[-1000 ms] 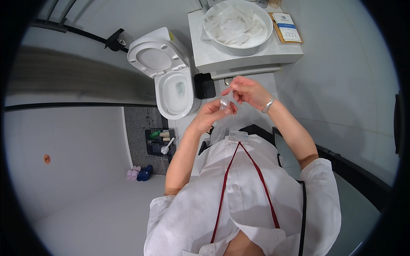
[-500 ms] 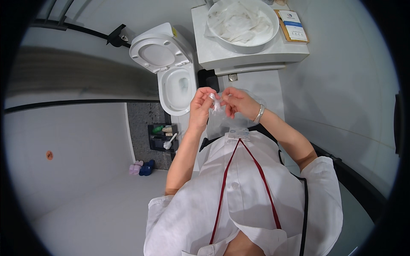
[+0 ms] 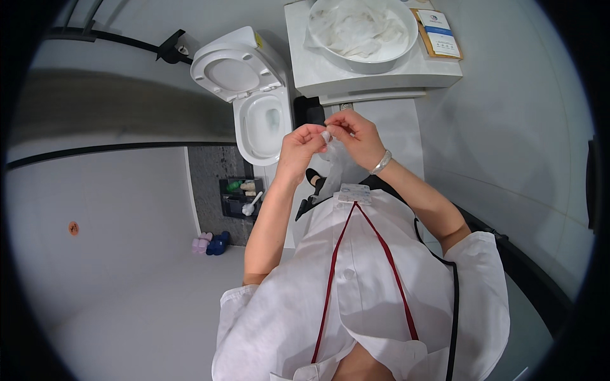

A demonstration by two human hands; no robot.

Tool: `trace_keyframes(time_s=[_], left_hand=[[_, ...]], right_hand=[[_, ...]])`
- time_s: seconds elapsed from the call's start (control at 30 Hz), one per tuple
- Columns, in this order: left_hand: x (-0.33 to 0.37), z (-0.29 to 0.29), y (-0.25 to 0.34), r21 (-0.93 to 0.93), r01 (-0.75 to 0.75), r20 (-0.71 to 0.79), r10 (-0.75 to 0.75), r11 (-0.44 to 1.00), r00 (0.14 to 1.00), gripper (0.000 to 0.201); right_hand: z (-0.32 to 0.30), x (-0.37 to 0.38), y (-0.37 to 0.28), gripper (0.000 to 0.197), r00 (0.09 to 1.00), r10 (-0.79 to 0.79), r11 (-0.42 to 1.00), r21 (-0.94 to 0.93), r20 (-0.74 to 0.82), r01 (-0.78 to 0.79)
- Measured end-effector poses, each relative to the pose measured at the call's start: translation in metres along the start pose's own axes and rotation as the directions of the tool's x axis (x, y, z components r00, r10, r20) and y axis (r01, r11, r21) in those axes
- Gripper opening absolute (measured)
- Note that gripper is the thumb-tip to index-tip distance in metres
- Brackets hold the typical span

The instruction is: The person cleans a bathroom by wiping the sink, toilet, and mirror with a cloth, then mops the floor. They also fold and place towels on a rack and retrieve cleaning supplies from a cart.

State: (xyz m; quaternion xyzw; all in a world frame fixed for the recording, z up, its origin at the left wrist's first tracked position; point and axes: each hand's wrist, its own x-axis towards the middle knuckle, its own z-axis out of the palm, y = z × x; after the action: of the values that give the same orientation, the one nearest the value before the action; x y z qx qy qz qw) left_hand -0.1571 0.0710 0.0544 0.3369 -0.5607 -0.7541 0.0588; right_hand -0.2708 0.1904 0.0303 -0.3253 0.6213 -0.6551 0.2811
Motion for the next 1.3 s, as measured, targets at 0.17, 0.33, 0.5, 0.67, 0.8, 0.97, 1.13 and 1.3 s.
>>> trace_keyframes(time_s=[0.17,0.33,0.5,0.67,0.8,0.97,1.13,1.3], left_hand=[[0.0,0.012,-0.003,-0.078,-0.005,0.017,0.006,0.997,1.0,0.014],[-0.004,0.019,-0.007,-0.05,-0.01,-0.049,0.008,0.999,0.999,0.015],[-0.009,0.022,-0.012,-0.086,-0.008,-0.082,0.001,0.996,0.997,0.015],[-0.007,0.024,-0.015,-0.067,0.001,-0.114,-0.009,0.998,0.993,0.015],[-0.007,0.024,-0.019,-0.091,0.023,-0.124,-0.034,0.996,0.992,0.015],[-0.007,0.026,-0.028,-0.122,0.006,-0.13,-0.022,0.992,0.991,0.014],[-0.005,0.026,-0.034,-0.148,0.005,-0.123,-0.024,0.989,0.992,0.013],[-0.006,0.021,-0.037,-0.152,0.024,-0.017,-0.027,0.988,0.999,0.013]], right_hand=[[0.003,-0.012,0.007,0.013,0.978,0.059,0.978,0.21,-0.201,-0.015],[0.002,-0.021,0.01,0.016,0.977,-0.01,0.995,0.099,-0.212,0.032],[0.005,-0.024,0.006,0.02,0.967,-0.053,0.999,-0.012,-0.25,0.052],[0.007,-0.029,0.002,0.025,0.965,-0.053,0.999,-0.016,-0.258,0.05],[0.009,-0.037,0.001,0.028,0.957,-0.133,0.99,0.008,-0.259,0.14],[0.011,-0.04,0.0,0.027,0.943,-0.222,0.958,-0.238,-0.248,0.163],[0.009,-0.041,0.004,0.015,0.911,-0.366,0.816,-0.537,-0.19,0.216],[0.006,-0.04,0.017,0.011,0.919,-0.347,0.814,-0.547,-0.186,0.197]])
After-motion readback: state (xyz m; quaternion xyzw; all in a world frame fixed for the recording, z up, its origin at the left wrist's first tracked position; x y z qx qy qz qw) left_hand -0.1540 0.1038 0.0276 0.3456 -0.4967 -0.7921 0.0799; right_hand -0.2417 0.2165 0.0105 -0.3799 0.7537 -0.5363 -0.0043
